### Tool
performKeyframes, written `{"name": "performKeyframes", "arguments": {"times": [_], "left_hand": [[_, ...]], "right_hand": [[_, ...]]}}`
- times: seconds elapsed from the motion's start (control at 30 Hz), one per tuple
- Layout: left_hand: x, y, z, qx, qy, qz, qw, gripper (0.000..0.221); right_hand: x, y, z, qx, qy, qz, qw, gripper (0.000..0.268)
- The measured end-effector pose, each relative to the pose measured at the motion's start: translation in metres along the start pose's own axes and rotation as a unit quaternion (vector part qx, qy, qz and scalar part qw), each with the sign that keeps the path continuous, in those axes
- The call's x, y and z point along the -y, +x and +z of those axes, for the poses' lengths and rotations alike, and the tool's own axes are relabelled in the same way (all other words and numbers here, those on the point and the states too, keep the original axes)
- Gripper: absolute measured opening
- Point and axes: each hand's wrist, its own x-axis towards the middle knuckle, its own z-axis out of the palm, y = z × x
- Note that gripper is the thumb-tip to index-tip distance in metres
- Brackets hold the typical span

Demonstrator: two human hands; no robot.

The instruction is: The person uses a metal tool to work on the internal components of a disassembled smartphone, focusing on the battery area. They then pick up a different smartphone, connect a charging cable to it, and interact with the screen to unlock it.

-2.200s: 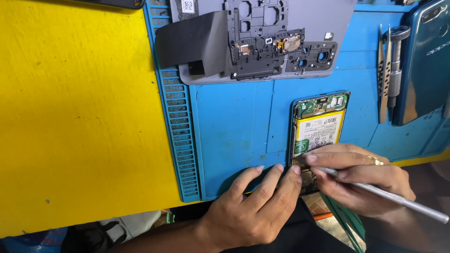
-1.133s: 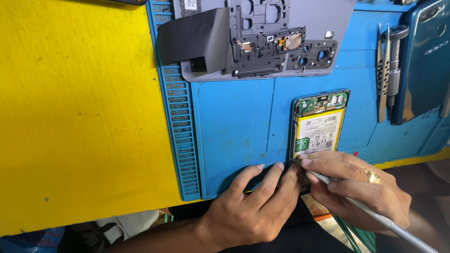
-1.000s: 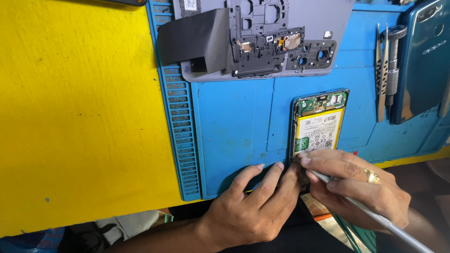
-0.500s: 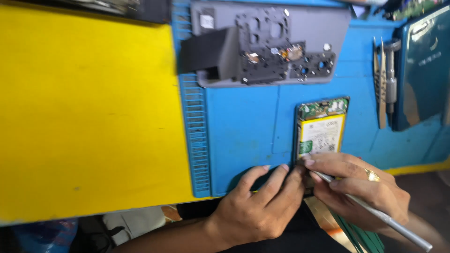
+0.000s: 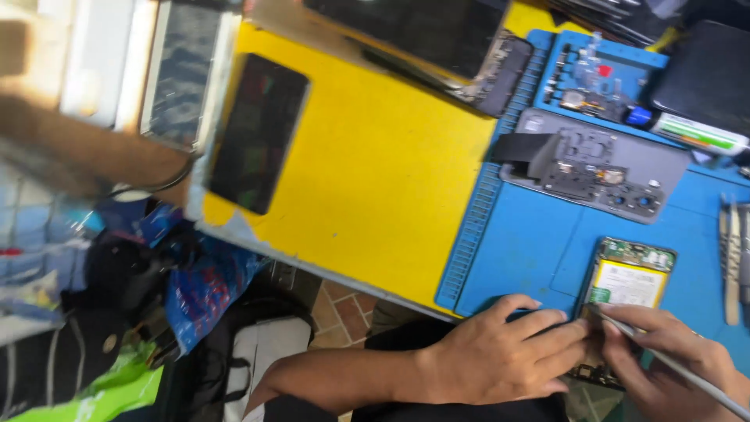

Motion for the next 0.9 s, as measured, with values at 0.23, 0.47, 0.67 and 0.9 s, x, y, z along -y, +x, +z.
{"name": "performKeyframes", "arguments": {"times": [0.23, 0.47, 0.67, 0.9], "left_hand": [[0.020, -0.011, -0.023, -0.066, -0.073, -0.012, 0.995, 0.033], [0.119, -0.052, -0.133, -0.152, 0.245, -0.366, 0.885, 0.062], [0.144, -0.068, -0.174, -0.132, 0.215, -0.534, 0.807, 0.084], [0.150, -0.063, -0.179, -0.112, 0.206, -0.537, 0.810, 0.099]], "right_hand": [[0.015, 0.008, 0.008, -0.035, -0.071, 0.044, 0.996, 0.018], [0.023, 0.008, 0.010, -0.040, -0.104, 0.081, 0.990, 0.022], [0.008, -0.003, 0.018, -0.071, -0.078, 0.085, 0.991, 0.019], [0.023, 0.003, 0.017, -0.074, -0.061, 0.147, 0.984, 0.014]]}}
